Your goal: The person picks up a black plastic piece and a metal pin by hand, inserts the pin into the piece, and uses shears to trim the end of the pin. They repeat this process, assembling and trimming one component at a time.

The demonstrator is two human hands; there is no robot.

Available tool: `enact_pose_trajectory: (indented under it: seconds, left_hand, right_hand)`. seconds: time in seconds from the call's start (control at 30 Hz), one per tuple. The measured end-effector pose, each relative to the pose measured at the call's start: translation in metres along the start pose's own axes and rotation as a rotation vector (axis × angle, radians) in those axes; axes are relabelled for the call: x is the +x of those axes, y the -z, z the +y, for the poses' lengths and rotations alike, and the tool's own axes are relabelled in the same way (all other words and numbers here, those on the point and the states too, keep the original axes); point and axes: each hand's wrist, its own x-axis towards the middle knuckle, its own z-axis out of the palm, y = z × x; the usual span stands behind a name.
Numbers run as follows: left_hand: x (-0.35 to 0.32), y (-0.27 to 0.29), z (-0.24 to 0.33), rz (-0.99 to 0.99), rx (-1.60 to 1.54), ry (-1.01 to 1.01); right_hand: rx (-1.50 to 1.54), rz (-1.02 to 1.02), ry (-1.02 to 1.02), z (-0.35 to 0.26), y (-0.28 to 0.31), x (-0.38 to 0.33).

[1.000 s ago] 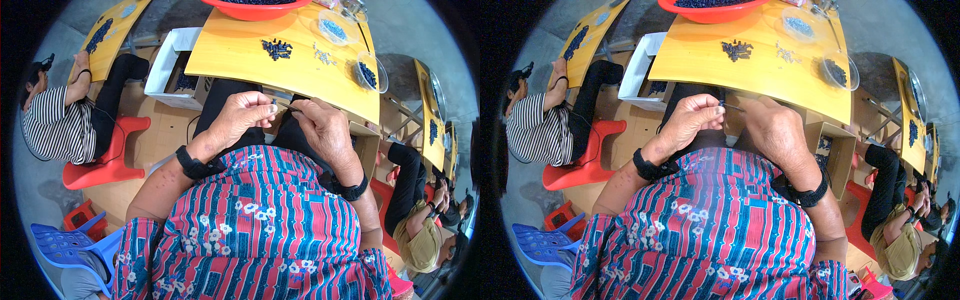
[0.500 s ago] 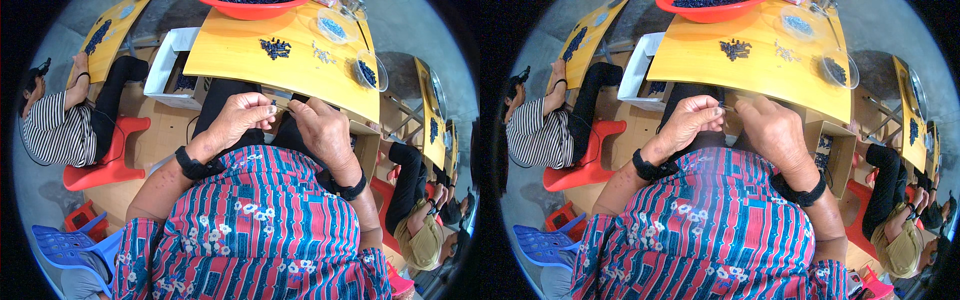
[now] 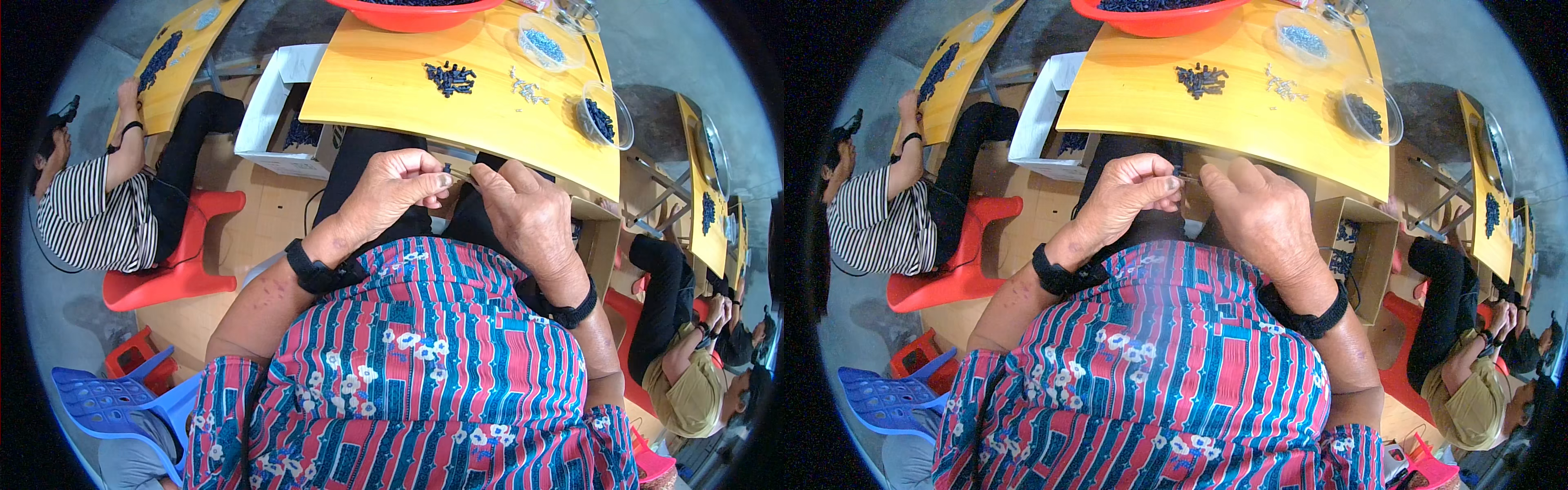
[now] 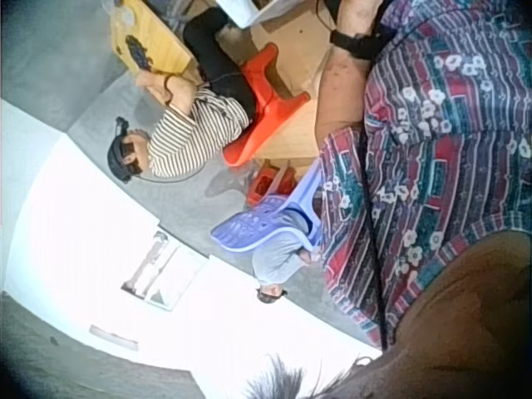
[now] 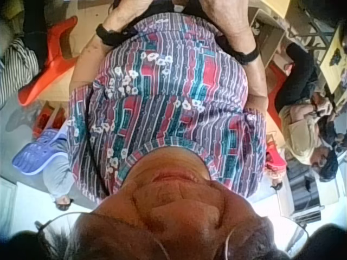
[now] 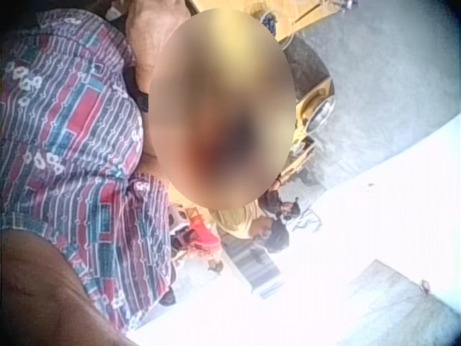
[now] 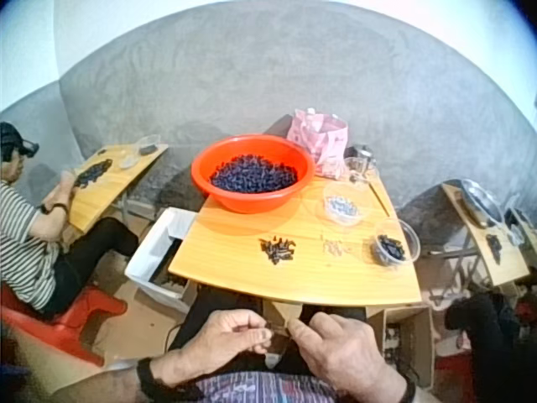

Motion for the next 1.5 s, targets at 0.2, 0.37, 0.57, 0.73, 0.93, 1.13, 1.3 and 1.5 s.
enact_pose_trajectory:
  seconds: [0.2,0.37,0.57,0.73,0.93,1.13,1.3,1.5]
  left_hand:
    - [0.000,-0.005,0.003,0.019,0.153,-0.085]
    - [0.000,-0.008,0.005,0.009,0.137,-0.094]
    - [0.001,-0.012,0.002,-0.018,0.144,-0.159]
    - [-0.001,-0.014,0.006,-0.025,0.140,-0.154]
    - [-0.002,-0.009,0.003,-0.001,0.201,-0.170]
    - [-0.003,-0.011,0.005,0.012,0.201,-0.175]
    - [-0.001,-0.010,0.003,0.012,0.189,-0.171]
    - [0.000,-0.008,-0.001,0.037,0.196,-0.205]
  right_hand:
    - [0.003,0.026,0.022,-0.002,-0.002,0.000]
    - [0.030,0.065,-0.003,-0.003,-0.002,0.001]
    - [0.101,0.100,-0.013,-0.002,-0.005,0.002]
    - [0.115,0.115,-0.003,0.000,-0.008,0.000]
    - [0.088,0.129,0.012,-0.001,-0.004,-0.002]
    - [0.060,0.132,-0.006,-0.001,-0.005,-0.004]
    - [0.058,0.110,-0.015,0.000,-0.004,-0.005]
    - [0.039,0.103,-0.007,-0.001,-0.004,-0.006]
